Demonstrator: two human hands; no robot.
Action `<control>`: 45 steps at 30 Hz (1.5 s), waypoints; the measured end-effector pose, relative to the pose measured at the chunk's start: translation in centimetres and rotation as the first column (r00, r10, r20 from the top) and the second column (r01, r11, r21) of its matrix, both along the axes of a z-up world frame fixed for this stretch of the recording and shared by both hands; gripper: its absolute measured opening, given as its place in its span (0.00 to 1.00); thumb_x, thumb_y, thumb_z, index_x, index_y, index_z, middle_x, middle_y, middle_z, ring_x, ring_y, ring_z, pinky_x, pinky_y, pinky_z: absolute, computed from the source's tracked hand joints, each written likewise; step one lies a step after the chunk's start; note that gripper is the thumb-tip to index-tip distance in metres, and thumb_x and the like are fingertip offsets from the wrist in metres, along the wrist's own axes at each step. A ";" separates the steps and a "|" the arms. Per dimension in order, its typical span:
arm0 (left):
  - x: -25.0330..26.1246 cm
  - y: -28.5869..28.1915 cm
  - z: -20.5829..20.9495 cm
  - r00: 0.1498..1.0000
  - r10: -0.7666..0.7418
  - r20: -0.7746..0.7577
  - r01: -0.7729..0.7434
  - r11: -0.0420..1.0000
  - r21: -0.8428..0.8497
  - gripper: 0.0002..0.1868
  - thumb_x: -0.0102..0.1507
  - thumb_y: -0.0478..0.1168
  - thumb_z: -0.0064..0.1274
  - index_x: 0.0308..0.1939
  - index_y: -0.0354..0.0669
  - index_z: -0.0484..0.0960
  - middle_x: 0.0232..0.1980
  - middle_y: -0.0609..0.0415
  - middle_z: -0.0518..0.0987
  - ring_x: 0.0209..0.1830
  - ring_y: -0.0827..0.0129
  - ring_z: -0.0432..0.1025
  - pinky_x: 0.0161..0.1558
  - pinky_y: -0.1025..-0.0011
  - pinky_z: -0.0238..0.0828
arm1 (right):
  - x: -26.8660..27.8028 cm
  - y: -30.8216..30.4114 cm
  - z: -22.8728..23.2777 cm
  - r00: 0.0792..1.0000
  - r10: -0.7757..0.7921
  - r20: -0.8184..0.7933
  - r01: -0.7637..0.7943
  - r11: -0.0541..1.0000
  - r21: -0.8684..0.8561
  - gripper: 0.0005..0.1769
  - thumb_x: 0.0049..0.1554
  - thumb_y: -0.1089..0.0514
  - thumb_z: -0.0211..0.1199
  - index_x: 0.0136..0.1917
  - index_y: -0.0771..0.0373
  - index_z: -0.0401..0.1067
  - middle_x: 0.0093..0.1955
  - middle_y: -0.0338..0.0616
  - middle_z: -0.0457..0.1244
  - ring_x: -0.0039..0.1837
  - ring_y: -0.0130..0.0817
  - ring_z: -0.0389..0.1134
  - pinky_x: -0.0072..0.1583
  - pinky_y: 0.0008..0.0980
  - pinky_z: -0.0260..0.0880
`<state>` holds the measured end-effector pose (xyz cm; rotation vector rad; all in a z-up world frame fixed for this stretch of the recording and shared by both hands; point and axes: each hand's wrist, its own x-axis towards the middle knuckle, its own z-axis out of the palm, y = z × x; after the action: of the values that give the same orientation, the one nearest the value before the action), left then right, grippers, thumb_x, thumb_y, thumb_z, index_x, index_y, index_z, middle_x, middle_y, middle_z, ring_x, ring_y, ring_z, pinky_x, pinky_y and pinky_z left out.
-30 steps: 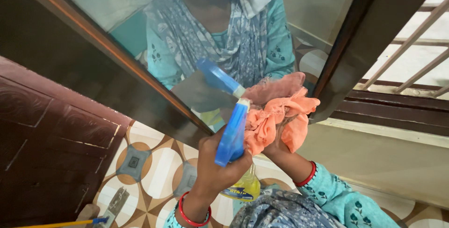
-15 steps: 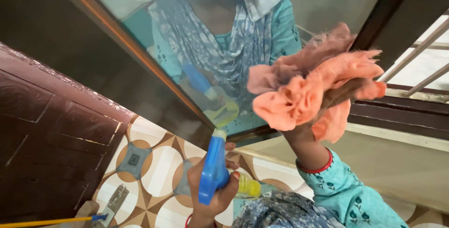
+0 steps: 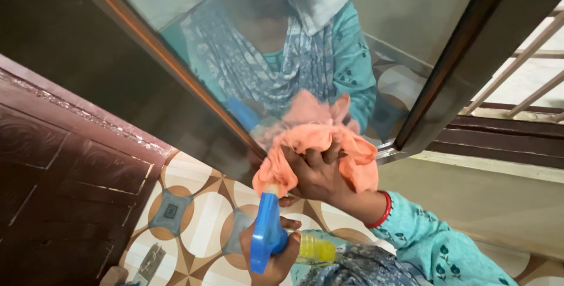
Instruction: The person sprays a cleaning solution onto a mirror and wipes it with an orange cloth. The person repeatedly sprays and wipes the same area of the mirror throughout the clip.
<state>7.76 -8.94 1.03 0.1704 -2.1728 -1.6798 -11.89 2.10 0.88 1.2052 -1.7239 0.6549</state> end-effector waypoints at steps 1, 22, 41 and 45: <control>-0.1 0.0 0.1 0.998 -0.019 -0.056 0.020 1.000 0.023 0.25 0.53 0.29 0.60 0.55 0.27 0.81 0.46 0.44 0.86 0.32 0.68 0.81 0.34 0.74 0.75 | -0.5 0.2 0.7 1.000 -0.008 -0.018 0.008 1.000 0.006 0.28 0.57 0.47 0.62 0.67 0.61 0.74 0.72 0.53 0.59 0.73 0.55 0.57 0.75 0.58 0.52; -1.4 0.9 -0.7 0.956 0.027 -0.293 -0.054 0.995 -0.083 0.24 0.54 0.30 0.61 0.55 0.25 0.79 0.51 0.42 0.86 0.36 0.67 0.85 0.38 0.72 0.80 | 2.0 1.6 -1.2 1.000 -0.013 0.028 0.012 0.999 0.044 0.27 0.55 0.49 0.62 0.65 0.62 0.76 0.69 0.51 0.62 0.71 0.53 0.61 0.73 0.57 0.57; -2.4 1.6 -0.8 0.981 -0.023 -0.190 0.019 1.000 -0.019 0.31 0.54 0.30 0.58 0.62 0.24 0.73 0.57 0.35 0.83 0.41 0.62 0.85 0.44 0.68 0.83 | -5.3 9.0 0.9 0.939 -0.344 0.032 0.344 0.939 -0.020 0.28 0.56 0.50 0.63 0.67 0.64 0.75 0.69 0.52 0.64 0.71 0.52 0.62 0.73 0.55 0.60; -3.0 2.0 -1.0 0.941 -0.037 -0.337 0.021 0.998 -0.051 0.28 0.57 0.31 0.59 0.61 0.23 0.75 0.58 0.34 0.83 0.42 0.62 0.85 0.43 0.69 0.84 | -2.9 8.0 -3.4 0.944 -0.307 0.121 0.310 0.951 -0.008 0.28 0.56 0.50 0.63 0.67 0.64 0.75 0.69 0.51 0.64 0.71 0.52 0.62 0.73 0.55 0.59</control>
<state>4.78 -6.96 0.04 -0.1545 -1.9604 -1.5406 -14.75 10.07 -2.48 0.8641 -1.9458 0.5653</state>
